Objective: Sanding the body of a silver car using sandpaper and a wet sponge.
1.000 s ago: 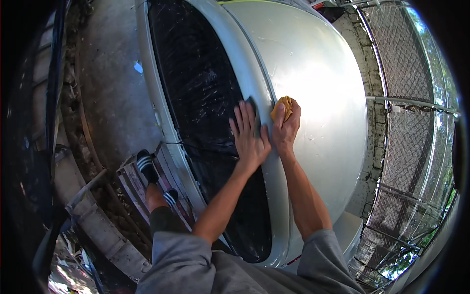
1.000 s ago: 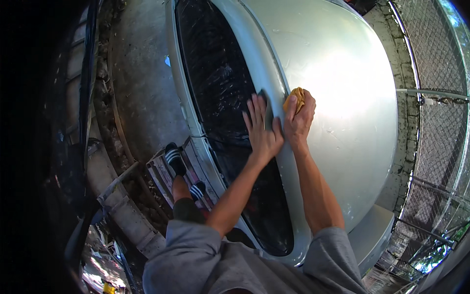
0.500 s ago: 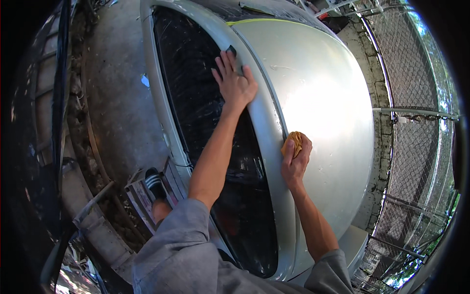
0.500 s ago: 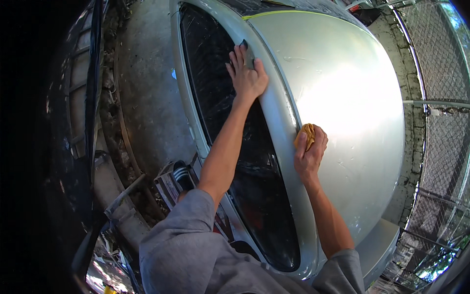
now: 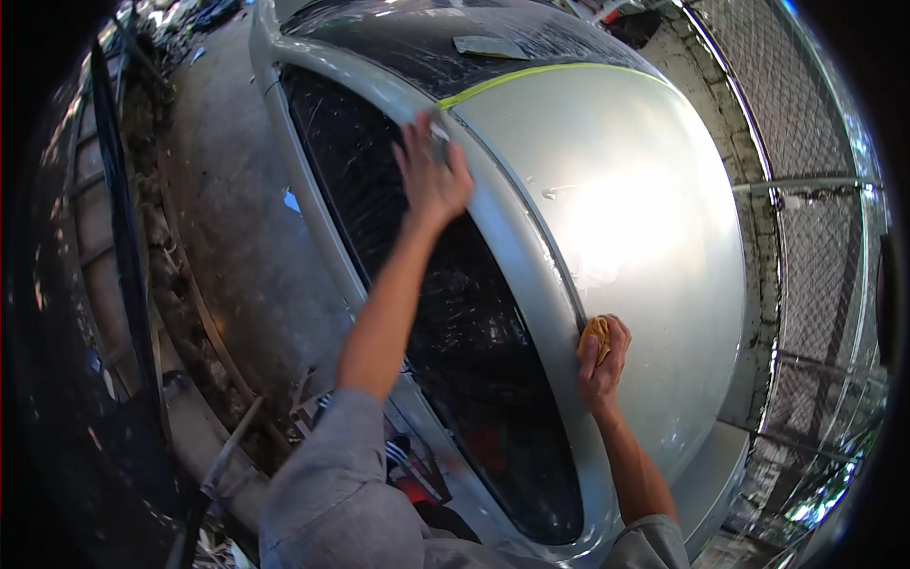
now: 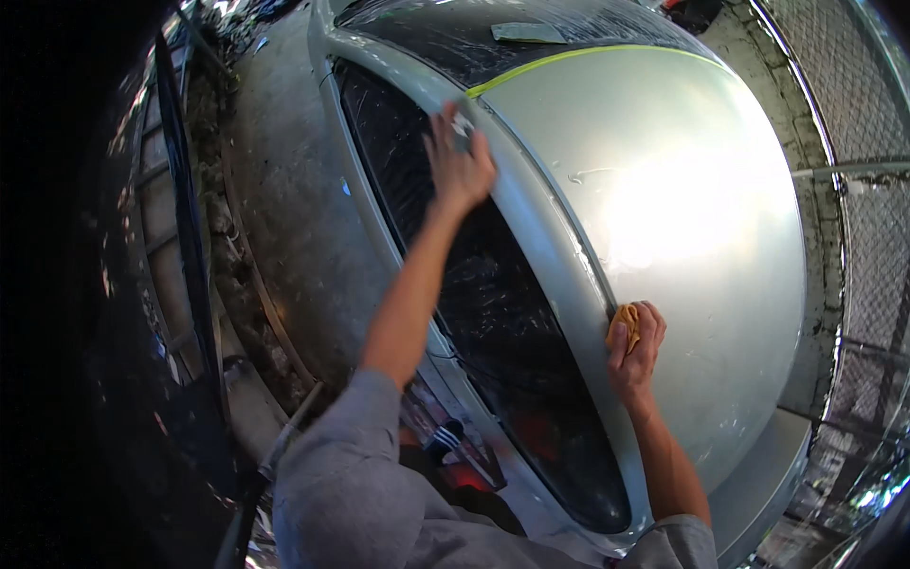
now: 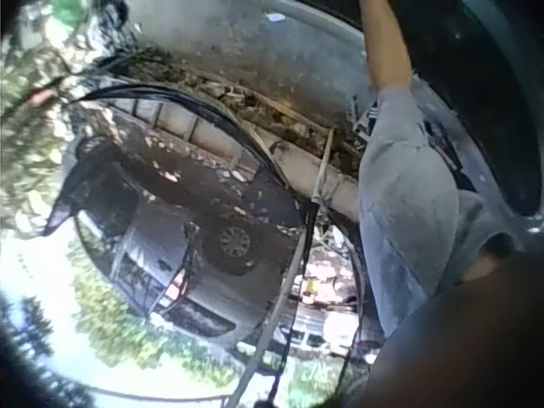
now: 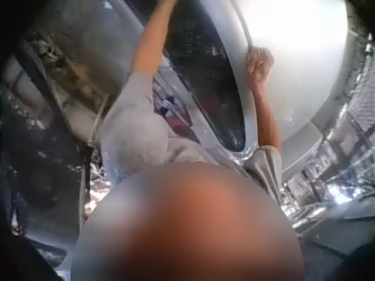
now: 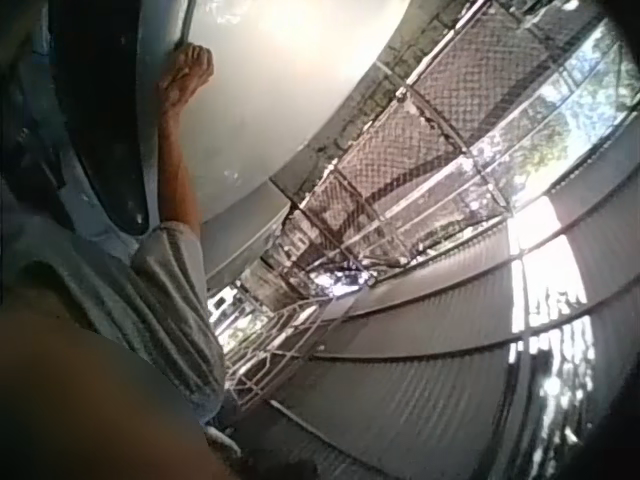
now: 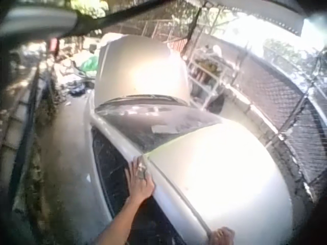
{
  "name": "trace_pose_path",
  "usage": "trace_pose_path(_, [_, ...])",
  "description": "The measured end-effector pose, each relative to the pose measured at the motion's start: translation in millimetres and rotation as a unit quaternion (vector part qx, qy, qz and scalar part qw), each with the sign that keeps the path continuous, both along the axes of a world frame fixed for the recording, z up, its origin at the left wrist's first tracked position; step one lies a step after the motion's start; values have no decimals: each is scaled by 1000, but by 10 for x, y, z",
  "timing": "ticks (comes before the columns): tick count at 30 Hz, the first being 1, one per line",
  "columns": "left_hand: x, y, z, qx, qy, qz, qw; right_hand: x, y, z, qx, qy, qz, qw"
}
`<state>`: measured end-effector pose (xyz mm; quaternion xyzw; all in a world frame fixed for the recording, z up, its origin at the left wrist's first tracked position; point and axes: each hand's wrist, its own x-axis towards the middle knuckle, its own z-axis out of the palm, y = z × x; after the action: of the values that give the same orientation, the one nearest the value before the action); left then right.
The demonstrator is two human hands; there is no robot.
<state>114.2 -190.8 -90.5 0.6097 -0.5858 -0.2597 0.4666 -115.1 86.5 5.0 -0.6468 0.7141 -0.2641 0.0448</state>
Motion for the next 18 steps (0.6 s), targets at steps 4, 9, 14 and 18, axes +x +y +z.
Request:
trace_pose_path(4, [79, -339, 6, 26, -84, -12, 996, 24, -49, -57, -15, 20, -16, 1000])
trace_pose_path(9, [-330, 791, 109, -122, -119, -206, 964, 54, 42, 4, -64, 21, -78, 995])
trace_pose_path(14, [-299, 583, -109, -154, -127, -126, 972, 917, 1040, -34, -194, -71, -113, 972])
trace_pose_path(18, [-753, 1927, 200, -147, -178, -236, 944, 1762, 2314, -557, -72, -242, -300, 920])
